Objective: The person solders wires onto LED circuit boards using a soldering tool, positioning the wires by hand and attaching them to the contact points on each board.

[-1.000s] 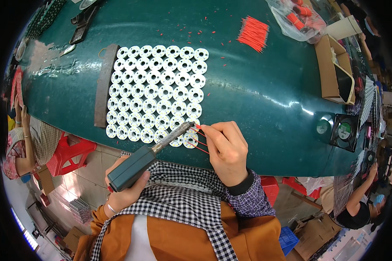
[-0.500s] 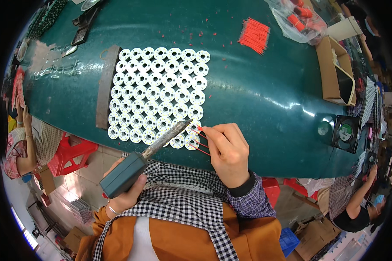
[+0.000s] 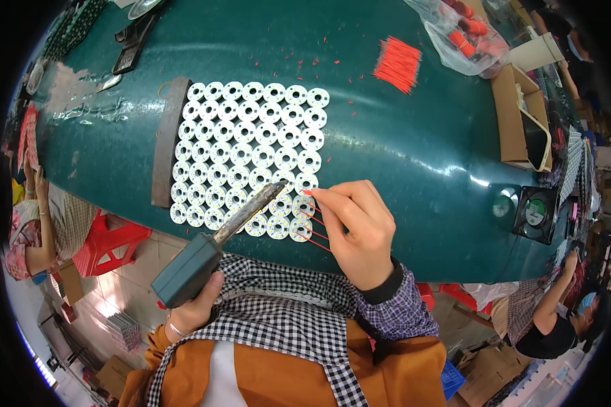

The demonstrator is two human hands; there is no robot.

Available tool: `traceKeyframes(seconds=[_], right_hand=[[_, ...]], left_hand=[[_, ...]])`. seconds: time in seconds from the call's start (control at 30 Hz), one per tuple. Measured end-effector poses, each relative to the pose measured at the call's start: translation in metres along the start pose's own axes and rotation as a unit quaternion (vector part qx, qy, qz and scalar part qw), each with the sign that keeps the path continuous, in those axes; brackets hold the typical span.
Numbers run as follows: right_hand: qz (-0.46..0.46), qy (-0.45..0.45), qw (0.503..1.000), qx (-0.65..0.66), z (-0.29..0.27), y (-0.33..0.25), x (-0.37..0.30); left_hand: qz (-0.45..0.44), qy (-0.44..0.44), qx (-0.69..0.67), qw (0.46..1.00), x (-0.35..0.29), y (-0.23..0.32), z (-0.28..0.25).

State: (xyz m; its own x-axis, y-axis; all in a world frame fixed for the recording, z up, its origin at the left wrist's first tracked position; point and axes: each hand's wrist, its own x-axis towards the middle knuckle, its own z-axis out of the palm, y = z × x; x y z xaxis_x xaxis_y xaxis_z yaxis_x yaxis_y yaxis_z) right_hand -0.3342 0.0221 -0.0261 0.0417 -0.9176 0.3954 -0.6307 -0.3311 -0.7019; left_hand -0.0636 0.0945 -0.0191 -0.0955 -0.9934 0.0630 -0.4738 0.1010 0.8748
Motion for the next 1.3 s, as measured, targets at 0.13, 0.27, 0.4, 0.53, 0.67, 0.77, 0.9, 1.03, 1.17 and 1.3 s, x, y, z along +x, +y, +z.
traceKeyframes(seconds=[0.13, 0.27, 0.4, 0.53, 0.67, 0.77, 0.9, 1.03, 1.17, 1.3], right_hand=[[0.005, -0.016, 1.000, 0.016, 0.008, 0.009, 0.001], [0.017, -0.024, 0.999, 0.023, 0.009, 0.010, -0.001], [0.025, -0.039, 0.999, 0.027, 0.009, 0.011, -0.001], [0.020, -0.049, 0.998, 0.025, 0.010, 0.013, -0.001], [0.023, -0.050, 0.998, 0.028, 0.010, 0.013, -0.001], [0.024, -0.047, 0.998, 0.032, 0.011, 0.013, -0.001], [0.023, -0.050, 0.998, 0.030, 0.011, 0.013, -0.001], [0.022, -0.049, 0.998, 0.029, 0.010, 0.013, 0.000], [0.028, -0.054, 0.998, 0.021, 0.009, 0.013, -0.001], [0.029, -0.050, 0.998, 0.026, 0.010, 0.012, -0.001]], left_hand=[[0.045, 0.001, 0.002, 0.999, 0.007, 0.002, 0.001], [0.002, -0.014, -0.027, 1.000, 0.006, -0.001, 0.002], [0.021, -0.008, -0.038, 0.999, 0.015, 0.000, 0.006], [0.041, -0.006, -0.036, 0.998, 0.023, 0.003, 0.008], [0.039, -0.026, -0.017, 0.999, 0.026, 0.007, 0.007], [0.035, -0.036, -0.010, 0.999, 0.026, 0.008, 0.008], [0.005, -0.051, -0.011, 0.999, 0.025, 0.008, 0.007], [0.032, -0.054, 0.008, 0.998, 0.024, 0.006, 0.006], [0.060, -0.030, 0.026, 0.997, 0.013, 0.001, 0.001], [0.017, -0.027, 0.031, 0.999, 0.000, -0.006, -0.002]])
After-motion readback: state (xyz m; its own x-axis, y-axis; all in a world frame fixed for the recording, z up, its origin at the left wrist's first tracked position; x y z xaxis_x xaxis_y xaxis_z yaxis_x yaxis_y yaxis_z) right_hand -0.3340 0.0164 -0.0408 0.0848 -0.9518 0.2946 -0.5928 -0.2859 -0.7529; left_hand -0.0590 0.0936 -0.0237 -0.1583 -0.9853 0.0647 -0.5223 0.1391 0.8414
